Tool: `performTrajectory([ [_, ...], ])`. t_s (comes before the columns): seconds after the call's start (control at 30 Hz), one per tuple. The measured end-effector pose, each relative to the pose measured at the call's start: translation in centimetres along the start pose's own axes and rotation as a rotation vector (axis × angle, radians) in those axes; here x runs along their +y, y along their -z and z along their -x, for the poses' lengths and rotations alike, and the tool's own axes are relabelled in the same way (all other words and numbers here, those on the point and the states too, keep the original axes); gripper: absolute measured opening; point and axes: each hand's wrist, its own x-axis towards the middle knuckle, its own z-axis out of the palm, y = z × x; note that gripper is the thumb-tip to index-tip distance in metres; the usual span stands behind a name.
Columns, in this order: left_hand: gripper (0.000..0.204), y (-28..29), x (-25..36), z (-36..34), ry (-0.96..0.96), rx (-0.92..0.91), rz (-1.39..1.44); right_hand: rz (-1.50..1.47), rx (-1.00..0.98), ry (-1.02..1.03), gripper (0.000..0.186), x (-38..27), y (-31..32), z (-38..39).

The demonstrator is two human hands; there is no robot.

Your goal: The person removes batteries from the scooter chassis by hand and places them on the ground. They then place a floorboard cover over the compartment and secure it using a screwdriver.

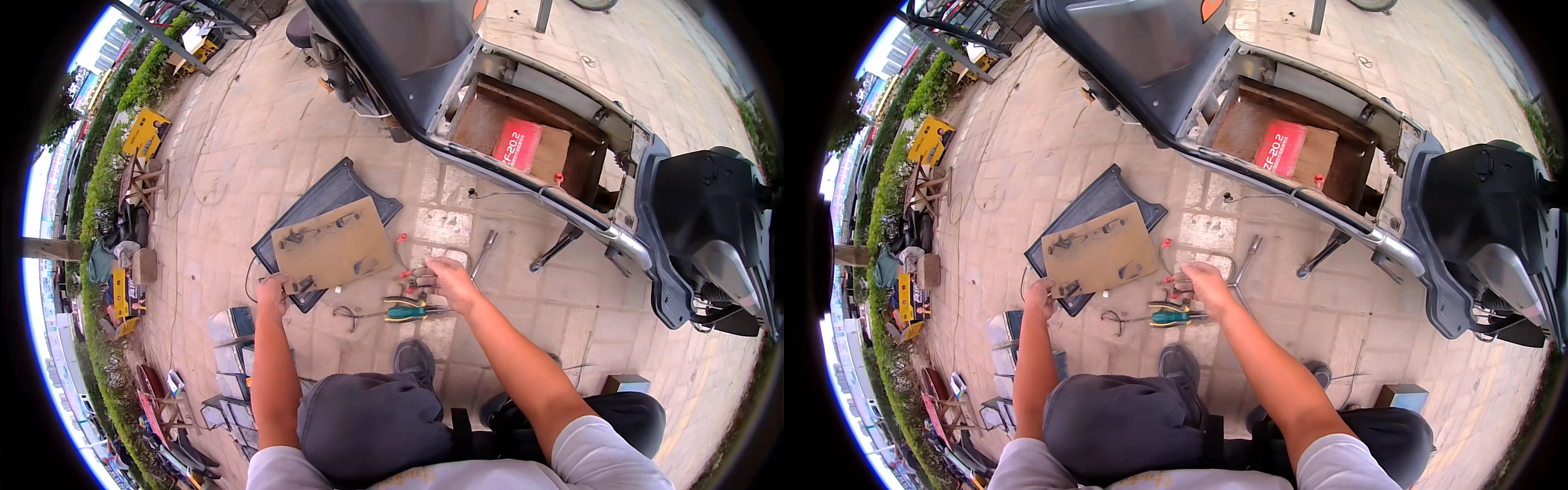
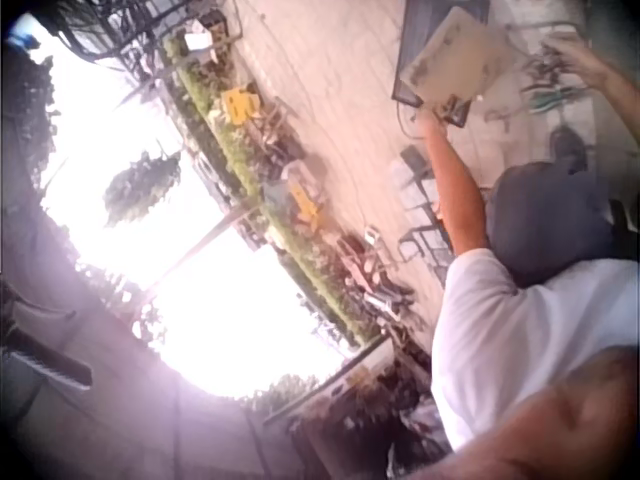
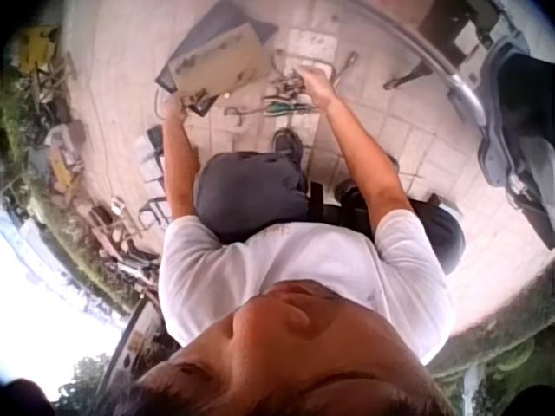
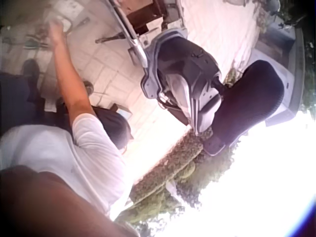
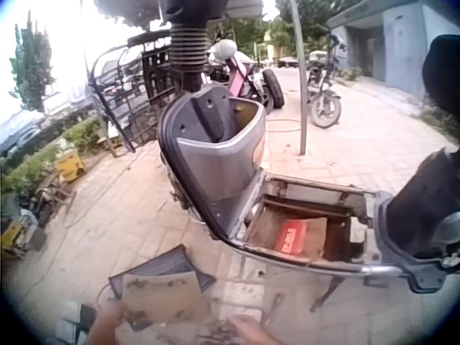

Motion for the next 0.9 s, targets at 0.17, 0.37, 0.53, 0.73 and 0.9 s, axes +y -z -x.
performTrajectory([
  [0.17,0.017,-5.5,7.0,9.5,-0.137,-0.251,0.142,-0.024,0.094,0.057,0.031,1.1,2.0,-2.3],
  [0.37,0.015,-3.9,15.3,23.2,-0.408,-0.614,0.385,-0.073,-0.14,-0.213,0.066,-0.3,-0.6,-1.1],
  [0.53,0.024,-4.9,19.8,29.0,-0.431,-0.705,0.538,0.024,-0.505,-0.07,0.061,-5.2,-1.7,2.7],
  [0.73,0.035,-6.3,22.1,31.7,-0.613,-0.961,0.708,0.141,-0.423,0.252,0.045,-13.8,0.5,8.3],
  [0.9,0.021,-12.3,24.7,35.5,-0.652,-1.037,0.73,-0.193,-0.504,0.405,0.021,-16.1,4.2,11.9],
])
